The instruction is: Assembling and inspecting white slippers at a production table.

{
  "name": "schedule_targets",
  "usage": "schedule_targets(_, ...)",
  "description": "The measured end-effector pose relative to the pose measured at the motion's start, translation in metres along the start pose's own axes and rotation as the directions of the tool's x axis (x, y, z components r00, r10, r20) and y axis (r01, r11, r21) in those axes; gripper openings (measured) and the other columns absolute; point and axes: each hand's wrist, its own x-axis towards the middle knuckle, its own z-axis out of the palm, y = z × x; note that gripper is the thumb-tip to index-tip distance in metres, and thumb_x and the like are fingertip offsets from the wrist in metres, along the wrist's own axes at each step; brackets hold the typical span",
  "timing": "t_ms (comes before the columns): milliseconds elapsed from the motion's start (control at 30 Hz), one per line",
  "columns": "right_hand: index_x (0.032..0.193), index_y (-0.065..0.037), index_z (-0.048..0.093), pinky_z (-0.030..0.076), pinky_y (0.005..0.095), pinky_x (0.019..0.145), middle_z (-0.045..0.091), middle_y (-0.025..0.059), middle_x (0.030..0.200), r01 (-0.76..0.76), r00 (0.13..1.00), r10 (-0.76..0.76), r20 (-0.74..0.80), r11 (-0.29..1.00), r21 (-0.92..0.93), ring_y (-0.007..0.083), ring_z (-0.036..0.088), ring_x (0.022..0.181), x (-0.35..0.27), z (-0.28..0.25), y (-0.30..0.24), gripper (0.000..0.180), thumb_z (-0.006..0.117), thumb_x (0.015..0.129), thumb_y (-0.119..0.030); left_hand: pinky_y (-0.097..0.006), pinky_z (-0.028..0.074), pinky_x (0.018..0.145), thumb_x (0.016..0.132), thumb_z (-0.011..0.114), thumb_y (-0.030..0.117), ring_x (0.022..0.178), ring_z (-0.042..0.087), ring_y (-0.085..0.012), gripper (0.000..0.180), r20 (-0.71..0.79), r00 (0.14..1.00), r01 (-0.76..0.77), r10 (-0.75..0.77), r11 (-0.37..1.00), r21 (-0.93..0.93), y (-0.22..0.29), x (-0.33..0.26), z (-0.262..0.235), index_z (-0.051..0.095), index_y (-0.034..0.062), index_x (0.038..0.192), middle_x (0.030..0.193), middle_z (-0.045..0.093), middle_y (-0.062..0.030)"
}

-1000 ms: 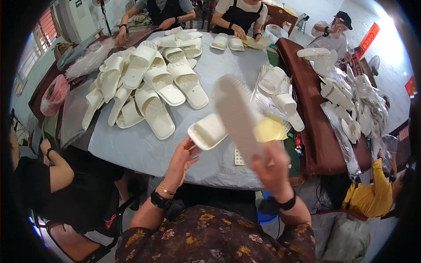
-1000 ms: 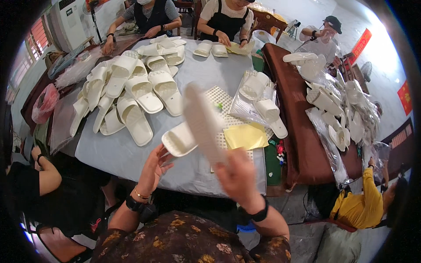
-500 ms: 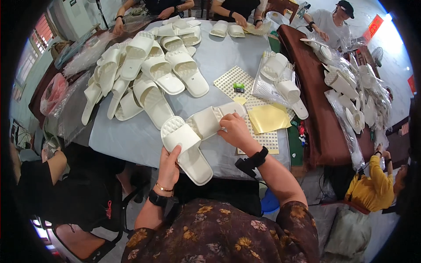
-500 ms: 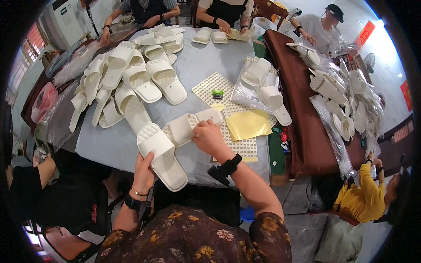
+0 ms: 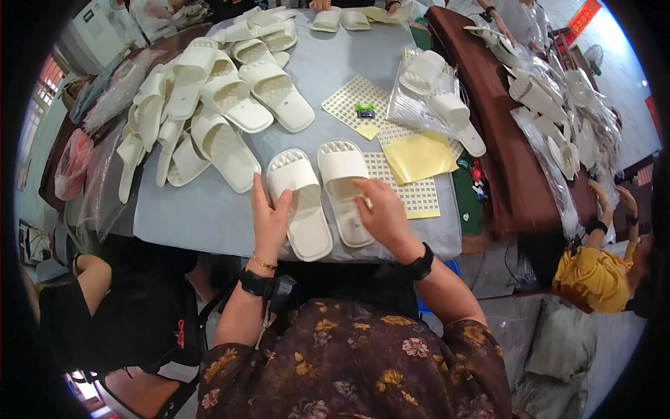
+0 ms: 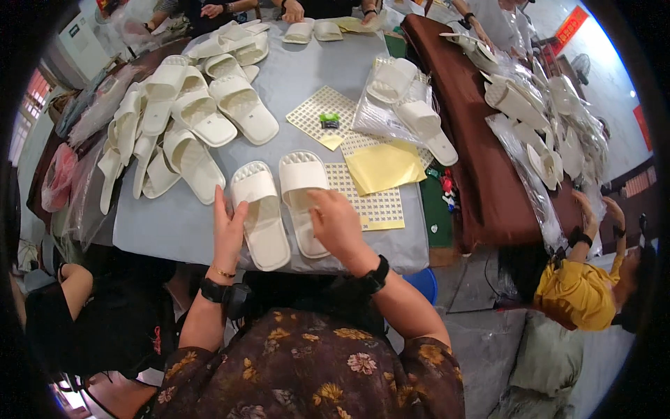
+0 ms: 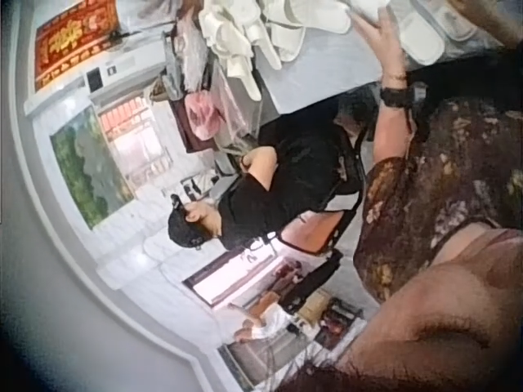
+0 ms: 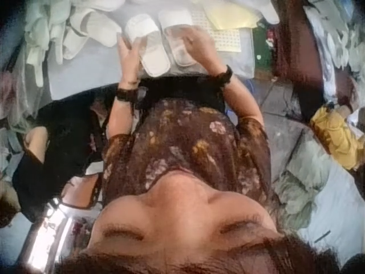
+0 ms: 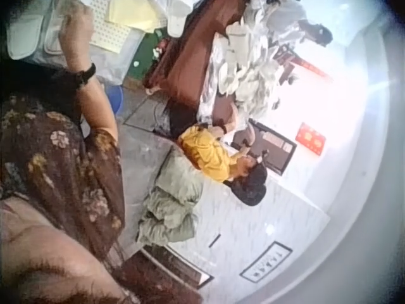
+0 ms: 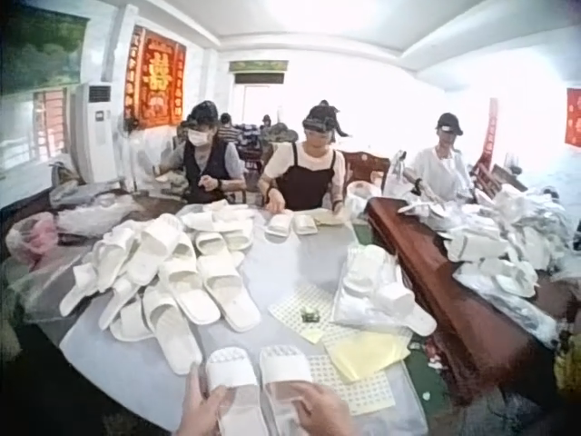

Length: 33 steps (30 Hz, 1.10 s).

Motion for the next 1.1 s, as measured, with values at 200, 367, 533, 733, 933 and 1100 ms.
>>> schedule_targets(200,0.113,-0.003,0.064,0.050,0.0446,0.084,0.062,0.0176,0.102,-0.142,0.989,0.145,0.021,0.983,-0.112,0.0379,0.059,0.099,-0.035,-0.033,0.026,0.034,0.071,0.083,-0.014,-0.050,0.028,0.114,0.086,0.071,0.026,0.140,0.032,-0.0434,0.072,0.197,0.866,-0.463,0.459,0.589,0.662,0.022,-0.030,0.010,0.038,-0.0006,0.144,0.152,0.030,-0.0284)
schedule_targets(367,0.112,0.000,0.064,0.049,0.0440,0.083,0.061,0.0193,0.100,-0.095,0.979,0.117,0.168,0.987,-0.133,0.0382,0.059,0.096,-0.048,-0.024,0.014,0.039,0.075,0.078,-0.017,-0.050,0.033,0.110,0.081,0.075,0.029,0.134,0.040,-0.0401,0.061,0.503,0.737,-0.674,0.452,0.548,0.495,0.021,-0.054,0.024,0.053,0.0081,0.135,0.146,0.042,-0.0203)
schedule_targets(533,0.109,0.001,0.066,0.050,0.0433,0.083,0.064,0.0168,0.099,-0.052,0.994,0.061,0.094,0.994,-0.096,0.0370,0.061,0.091,-0.031,-0.009,0.032,0.035,0.075,0.078,-0.013,-0.049,0.037,0.107,0.081,0.075,0.029,0.129,0.044,-0.0378,0.051,0.586,0.732,-0.668,0.347,0.535,0.517,0.021,-0.048,0.047,0.061,0.0053,0.124,0.139,0.050,-0.0187)
schedule_targets(733,0.104,-0.001,0.068,0.051,0.0450,0.082,0.064,0.0193,0.094,-0.063,0.995,0.065,0.072,0.997,-0.039,0.0380,0.061,0.093,-0.032,-0.013,0.037,0.027,0.069,0.078,-0.008,-0.047,0.038,0.107,0.080,0.076,0.029,0.129,0.046,-0.0338,0.051,0.723,0.594,-0.790,0.353,0.429,0.439,0.033,-0.039,0.056,0.061,0.0087,0.125,0.137,0.053,-0.0148)
schedule_targets(933,0.104,-0.002,0.068,0.051,0.0430,0.083,0.064,0.0172,0.096,-0.002,0.999,0.005,0.039,0.996,-0.084,0.0360,0.061,0.094,-0.048,-0.020,0.043,0.026,0.068,0.078,-0.005,-0.047,0.039,0.106,0.078,0.077,0.027,0.129,0.048,-0.0343,0.052,0.740,0.589,-0.783,0.323,0.456,0.424,0.024,-0.039,0.057,0.062,0.0116,0.125,0.137,0.053,-0.0146)
schedule_targets(1100,0.102,-0.002,0.069,0.049,0.0410,0.088,0.063,0.0145,0.100,-0.019,0.995,0.031,0.095,0.992,-0.126,0.0342,0.059,0.099,-0.054,-0.028,0.038,0.024,0.069,0.079,-0.005,-0.047,0.039,0.106,0.078,0.077,0.028,0.128,0.049,-0.0340,0.052,0.713,0.617,-0.769,0.333,0.450,0.454,0.025,-0.043,0.062,0.062,0.0113,0.125,0.137,0.053,-0.0145)
